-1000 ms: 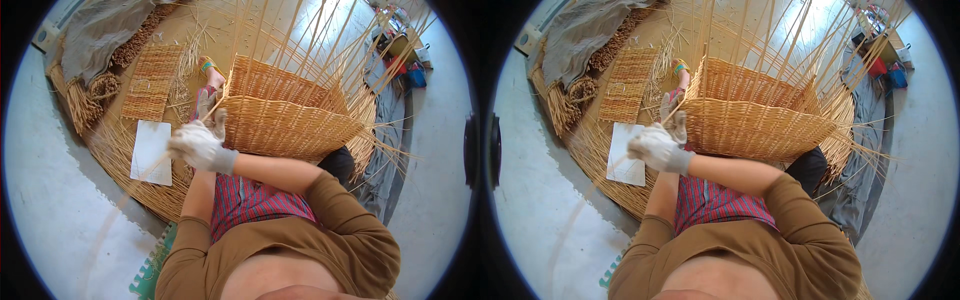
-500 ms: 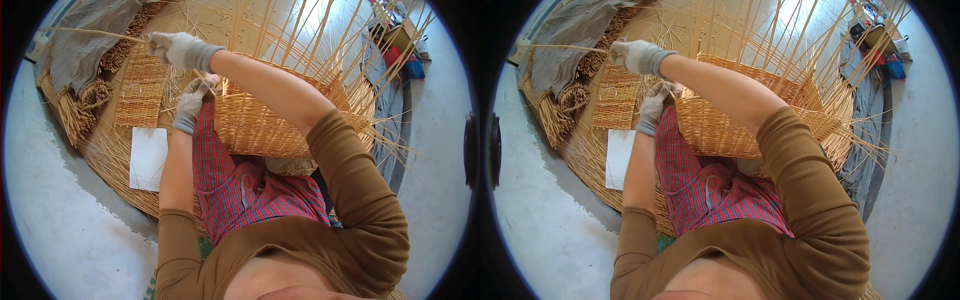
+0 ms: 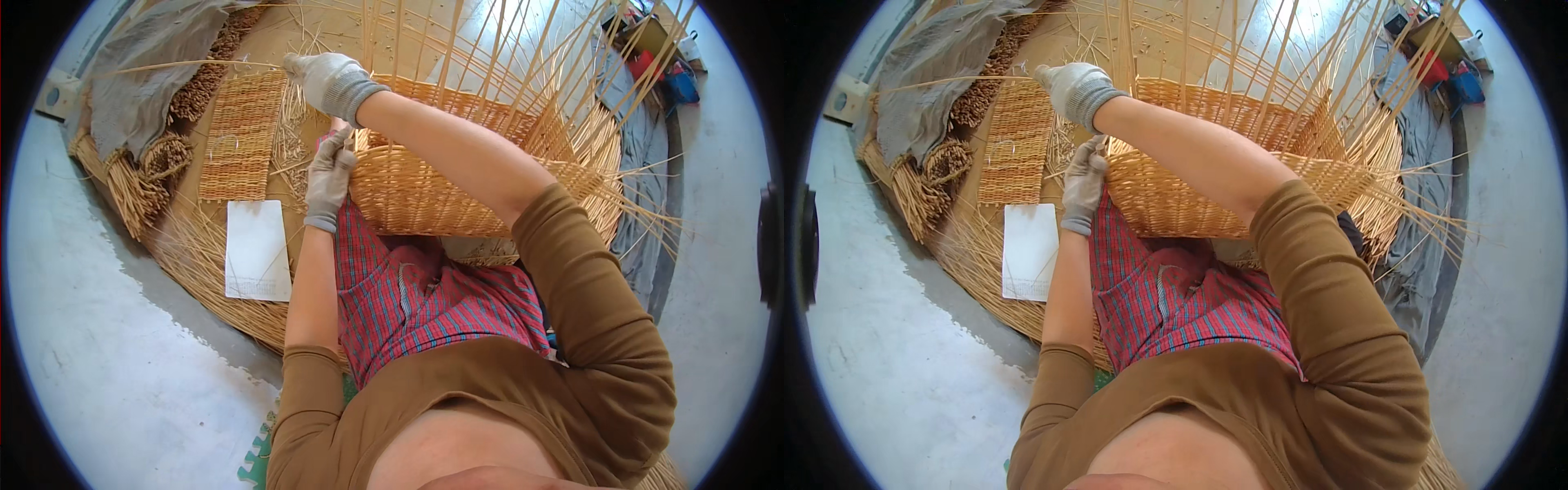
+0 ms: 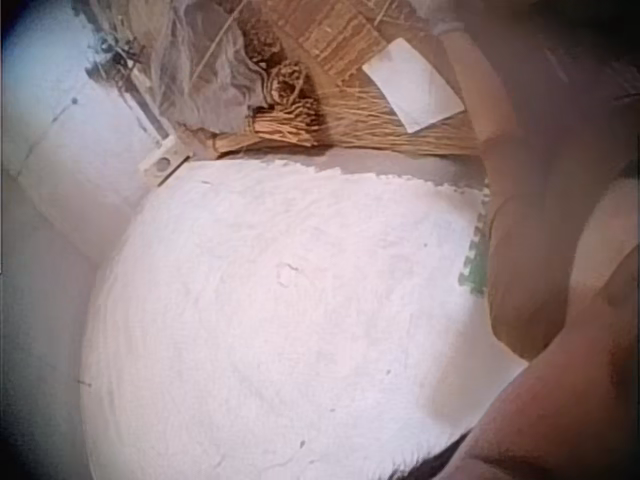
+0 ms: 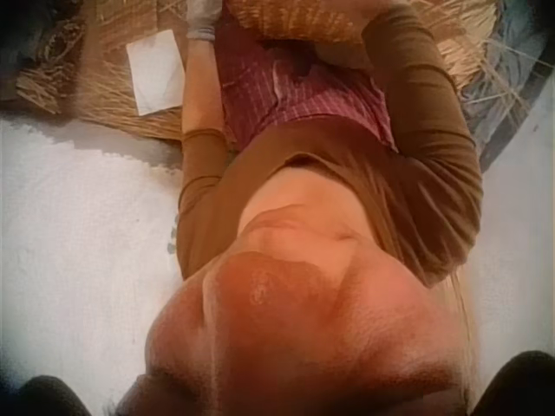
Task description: Weaving a large wicker basket while sitting on the floor.
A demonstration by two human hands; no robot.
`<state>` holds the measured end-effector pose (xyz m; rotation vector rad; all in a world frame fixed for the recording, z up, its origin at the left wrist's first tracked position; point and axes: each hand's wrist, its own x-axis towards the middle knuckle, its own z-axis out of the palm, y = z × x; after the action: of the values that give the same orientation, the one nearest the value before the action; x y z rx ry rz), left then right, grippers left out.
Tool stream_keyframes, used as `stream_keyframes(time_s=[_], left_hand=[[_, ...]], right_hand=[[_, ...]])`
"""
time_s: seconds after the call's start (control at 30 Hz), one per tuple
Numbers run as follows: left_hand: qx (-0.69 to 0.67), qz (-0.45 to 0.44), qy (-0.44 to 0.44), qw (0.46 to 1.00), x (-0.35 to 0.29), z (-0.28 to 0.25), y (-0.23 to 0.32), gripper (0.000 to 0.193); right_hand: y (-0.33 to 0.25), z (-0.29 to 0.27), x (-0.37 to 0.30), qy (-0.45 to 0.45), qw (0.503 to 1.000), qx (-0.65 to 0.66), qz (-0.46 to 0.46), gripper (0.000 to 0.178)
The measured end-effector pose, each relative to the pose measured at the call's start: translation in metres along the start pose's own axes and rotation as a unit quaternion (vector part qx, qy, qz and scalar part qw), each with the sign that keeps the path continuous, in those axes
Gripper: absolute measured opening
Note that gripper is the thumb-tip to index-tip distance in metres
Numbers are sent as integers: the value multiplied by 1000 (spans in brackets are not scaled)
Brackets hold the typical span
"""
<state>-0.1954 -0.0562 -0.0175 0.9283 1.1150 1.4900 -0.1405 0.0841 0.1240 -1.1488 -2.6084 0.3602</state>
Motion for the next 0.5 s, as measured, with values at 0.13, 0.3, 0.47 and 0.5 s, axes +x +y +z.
stream_keyframes(time_s=[0.13, 0.3, 0.47, 0.5], left_hand=[[19, 9, -54, 998, -6, -8, 0, 57], [14, -28, -96, 995, 1, -20, -2, 45], [87, 83, -99, 988, 8, 10, 11, 36], [169, 95, -77, 978, 0, 3, 11, 37]], right_hand=[[-35, -24, -36, -14, 1000, 14, 5, 32], [-16, -19, -114, 157, 951, 267, 16, 25], [85, 82, -254, 315, 503, 804, 32, 16], [87, 78, -268, 306, 506, 806, 35, 16]])
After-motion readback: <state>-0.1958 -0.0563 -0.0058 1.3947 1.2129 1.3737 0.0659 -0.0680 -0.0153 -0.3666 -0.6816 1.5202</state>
